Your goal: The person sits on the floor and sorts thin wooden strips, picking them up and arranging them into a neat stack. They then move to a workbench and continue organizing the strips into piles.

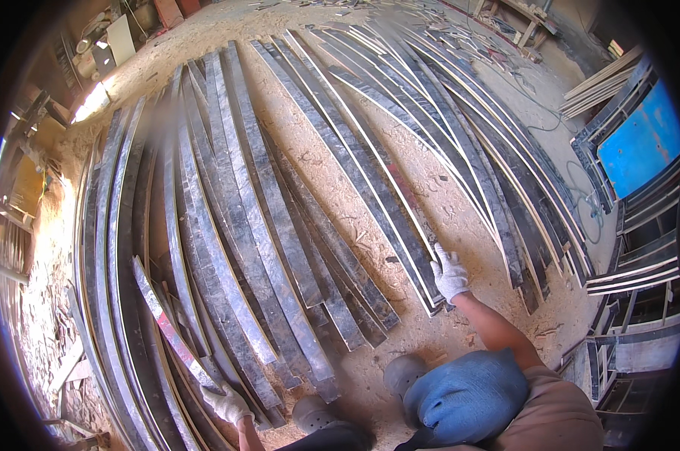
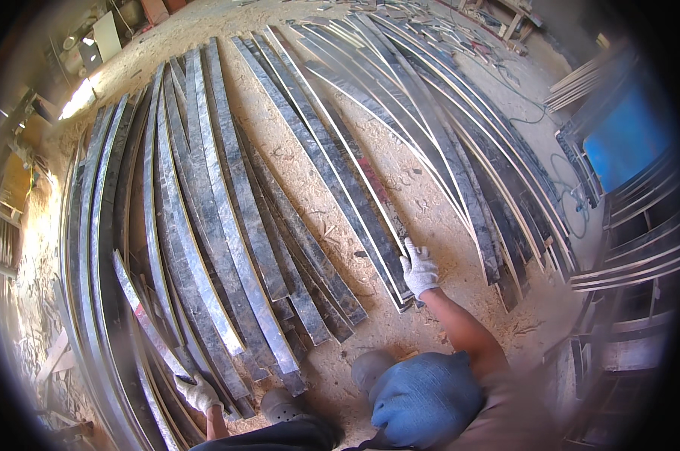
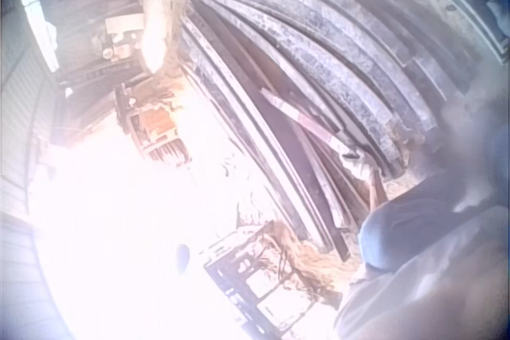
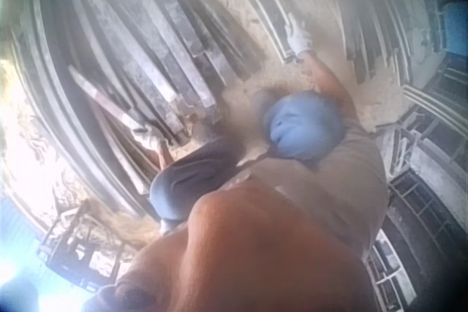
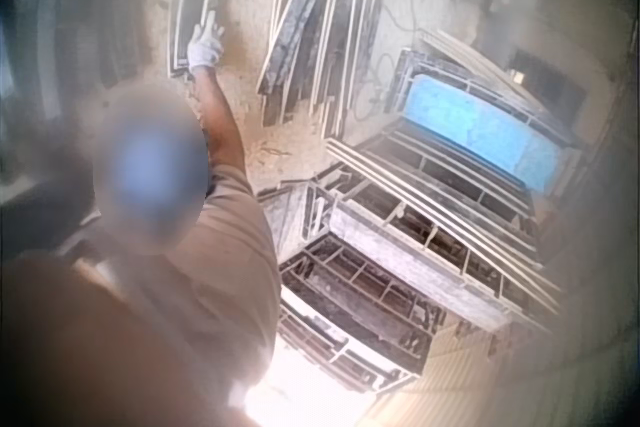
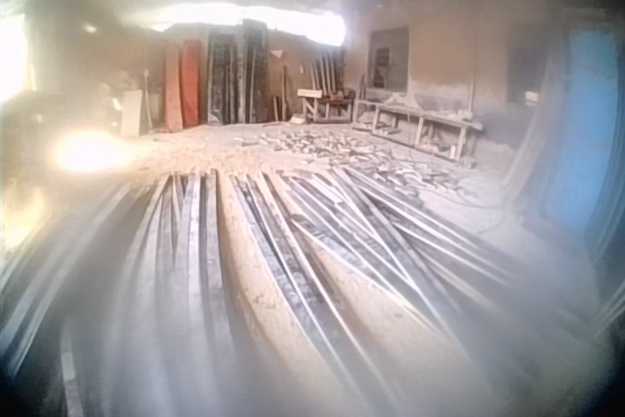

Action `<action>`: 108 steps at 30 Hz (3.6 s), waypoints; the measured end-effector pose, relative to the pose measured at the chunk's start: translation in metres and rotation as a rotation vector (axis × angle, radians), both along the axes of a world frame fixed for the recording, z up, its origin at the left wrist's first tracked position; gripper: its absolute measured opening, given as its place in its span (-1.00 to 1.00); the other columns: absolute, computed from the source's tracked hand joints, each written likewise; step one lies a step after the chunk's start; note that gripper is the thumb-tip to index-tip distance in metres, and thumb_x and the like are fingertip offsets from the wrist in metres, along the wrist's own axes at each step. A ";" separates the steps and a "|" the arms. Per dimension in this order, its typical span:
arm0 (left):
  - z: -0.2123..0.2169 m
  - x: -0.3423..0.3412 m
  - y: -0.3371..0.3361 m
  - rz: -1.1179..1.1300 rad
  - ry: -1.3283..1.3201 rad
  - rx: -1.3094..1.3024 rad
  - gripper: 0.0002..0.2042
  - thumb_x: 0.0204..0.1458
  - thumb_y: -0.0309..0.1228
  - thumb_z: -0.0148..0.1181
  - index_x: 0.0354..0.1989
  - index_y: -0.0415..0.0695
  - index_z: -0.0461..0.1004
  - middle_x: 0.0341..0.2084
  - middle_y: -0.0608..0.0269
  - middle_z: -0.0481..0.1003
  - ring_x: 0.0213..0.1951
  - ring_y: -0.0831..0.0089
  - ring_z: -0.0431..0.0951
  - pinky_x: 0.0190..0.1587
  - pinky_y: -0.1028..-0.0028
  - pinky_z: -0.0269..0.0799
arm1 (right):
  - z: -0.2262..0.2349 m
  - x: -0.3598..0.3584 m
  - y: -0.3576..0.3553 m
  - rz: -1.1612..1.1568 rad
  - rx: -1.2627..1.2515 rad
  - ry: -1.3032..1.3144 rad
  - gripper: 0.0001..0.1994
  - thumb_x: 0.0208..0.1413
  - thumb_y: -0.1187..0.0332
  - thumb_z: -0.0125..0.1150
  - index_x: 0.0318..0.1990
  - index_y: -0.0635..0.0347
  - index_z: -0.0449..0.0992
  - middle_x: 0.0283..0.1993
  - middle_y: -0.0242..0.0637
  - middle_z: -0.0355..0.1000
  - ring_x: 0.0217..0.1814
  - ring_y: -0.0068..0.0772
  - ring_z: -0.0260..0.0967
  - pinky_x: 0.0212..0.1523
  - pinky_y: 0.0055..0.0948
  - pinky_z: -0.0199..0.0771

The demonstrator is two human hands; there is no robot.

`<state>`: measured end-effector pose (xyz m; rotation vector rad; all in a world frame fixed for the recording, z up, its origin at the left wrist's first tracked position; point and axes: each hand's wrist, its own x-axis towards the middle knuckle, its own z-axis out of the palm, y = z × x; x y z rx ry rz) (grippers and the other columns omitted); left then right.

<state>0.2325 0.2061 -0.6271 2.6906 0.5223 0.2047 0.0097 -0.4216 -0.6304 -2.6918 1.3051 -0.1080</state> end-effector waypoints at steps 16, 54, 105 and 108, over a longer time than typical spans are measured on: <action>0.006 0.000 -0.004 0.012 0.021 0.012 -0.35 0.29 -0.24 0.23 0.49 -0.20 0.18 0.26 -0.18 0.44 0.23 -0.14 0.49 0.23 0.10 0.41 | -0.008 -0.008 -0.003 -0.007 -0.018 -0.128 -0.29 0.20 0.02 0.36 0.49 -0.29 0.25 0.13 -0.01 0.43 0.00 0.20 0.54 -0.04 0.09 0.57; -0.008 0.000 0.008 -0.028 -0.020 0.014 -0.36 0.29 -0.23 0.24 0.47 -0.21 0.20 0.26 -0.14 0.45 0.23 -0.10 0.51 0.24 0.13 0.41 | -0.010 -0.009 -0.002 -0.036 -0.010 -0.065 -0.28 0.24 -0.04 0.30 0.52 -0.25 0.19 0.15 0.05 0.41 0.05 0.23 0.48 0.00 0.12 0.54; 0.010 0.000 -0.016 -0.022 0.047 -0.024 -0.35 0.26 -0.27 0.25 0.48 -0.22 0.20 0.24 -0.15 0.46 0.22 -0.08 0.52 0.23 0.14 0.42 | 0.018 -0.032 -0.038 -0.084 -0.055 -0.094 -0.27 0.17 -0.04 0.36 0.46 -0.10 0.32 0.10 0.06 0.46 0.16 0.17 0.39 0.20 0.09 0.40; -0.006 0.000 0.009 -0.017 -0.012 0.028 -0.35 0.28 -0.25 0.23 0.50 -0.09 0.16 0.24 -0.10 0.44 0.19 -0.11 0.53 0.18 0.08 0.47 | 0.021 -0.008 -0.024 -0.003 -0.152 0.010 -0.22 0.14 -0.05 0.37 0.46 0.06 0.29 0.11 0.04 0.38 0.17 0.14 0.32 0.22 0.10 0.33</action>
